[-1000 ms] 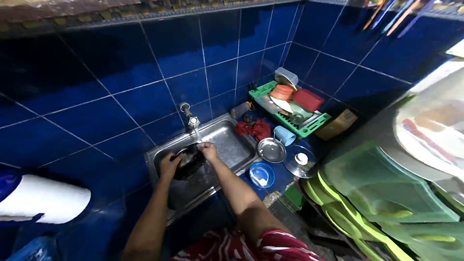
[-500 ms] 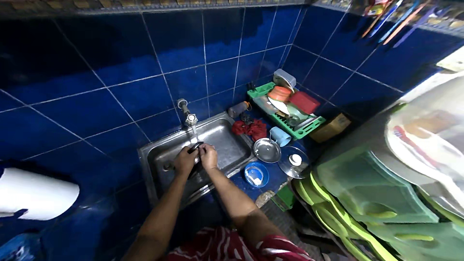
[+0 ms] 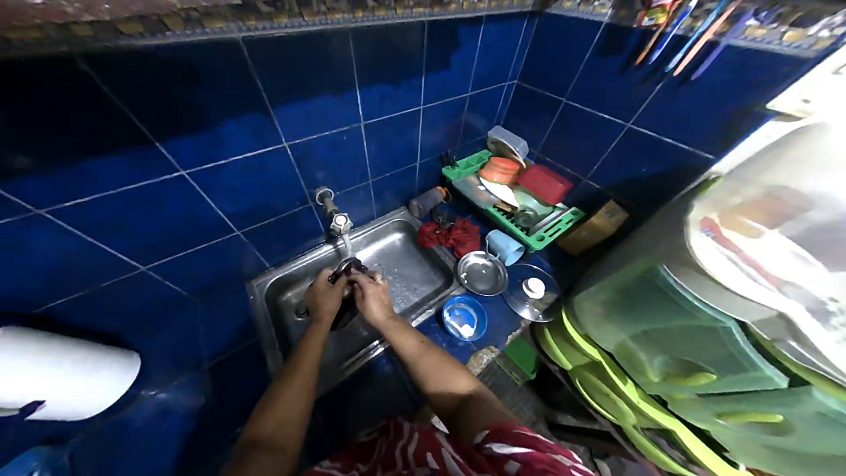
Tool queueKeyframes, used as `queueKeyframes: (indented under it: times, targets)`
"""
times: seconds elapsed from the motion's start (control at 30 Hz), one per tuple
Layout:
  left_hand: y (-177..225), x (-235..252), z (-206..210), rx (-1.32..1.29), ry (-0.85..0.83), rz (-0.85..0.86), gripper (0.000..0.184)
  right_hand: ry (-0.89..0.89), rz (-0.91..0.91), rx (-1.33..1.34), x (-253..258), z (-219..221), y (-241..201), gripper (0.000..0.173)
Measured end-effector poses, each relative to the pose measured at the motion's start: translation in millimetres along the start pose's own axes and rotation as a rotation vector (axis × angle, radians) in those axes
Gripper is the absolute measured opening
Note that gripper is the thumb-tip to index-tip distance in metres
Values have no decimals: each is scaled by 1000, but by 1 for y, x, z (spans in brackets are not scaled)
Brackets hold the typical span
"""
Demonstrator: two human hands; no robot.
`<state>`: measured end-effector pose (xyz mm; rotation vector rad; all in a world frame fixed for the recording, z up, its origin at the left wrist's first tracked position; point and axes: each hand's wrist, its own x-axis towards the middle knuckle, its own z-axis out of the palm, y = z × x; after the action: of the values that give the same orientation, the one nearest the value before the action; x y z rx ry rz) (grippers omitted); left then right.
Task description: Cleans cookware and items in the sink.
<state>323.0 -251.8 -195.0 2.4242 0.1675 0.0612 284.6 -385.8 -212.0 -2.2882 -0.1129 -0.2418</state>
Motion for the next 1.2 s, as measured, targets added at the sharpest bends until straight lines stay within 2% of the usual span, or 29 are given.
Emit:
queueKeyframes:
  times: [0.2,0.3,0.4,0.63,0.7,0.8,0.87,0.97,1.07,1.13,1.2]
  targets:
    - [3,-2,1,42,29,38,34,-65,96,72,15,-6,1,36]
    - [2,8,-3,30,90,97,32,-5,39,99,9,-5,-1,36]
    - [4,4,-1,27,70,109,34,64,63,163,-2,-2,10,35]
    - [6,-6,10,33,32,176,33,61,467,469,15,-25,44,33]
    - [7,-5,11,-24,60,213,30,85,516,503,19,-31,55,30]
    - [8,3,12,-90,68,217,32,86,473,474,29,-51,48,26]
    - [12,14,16,-48,45,188,44,99,408,438,45,-72,23,26]
    - [19,35,24,28,-57,118,54,53,138,321,80,-102,-24,29]
    - [20,46,32,-65,-161,133,42,-206,-156,-56,117,-123,-69,57]
    - [14,50,35,-166,-201,164,36,-348,-224,-367,132,-126,-95,55]
    - [1,53,34,-263,-236,193,35,-404,-234,-560,141,-125,-111,42]
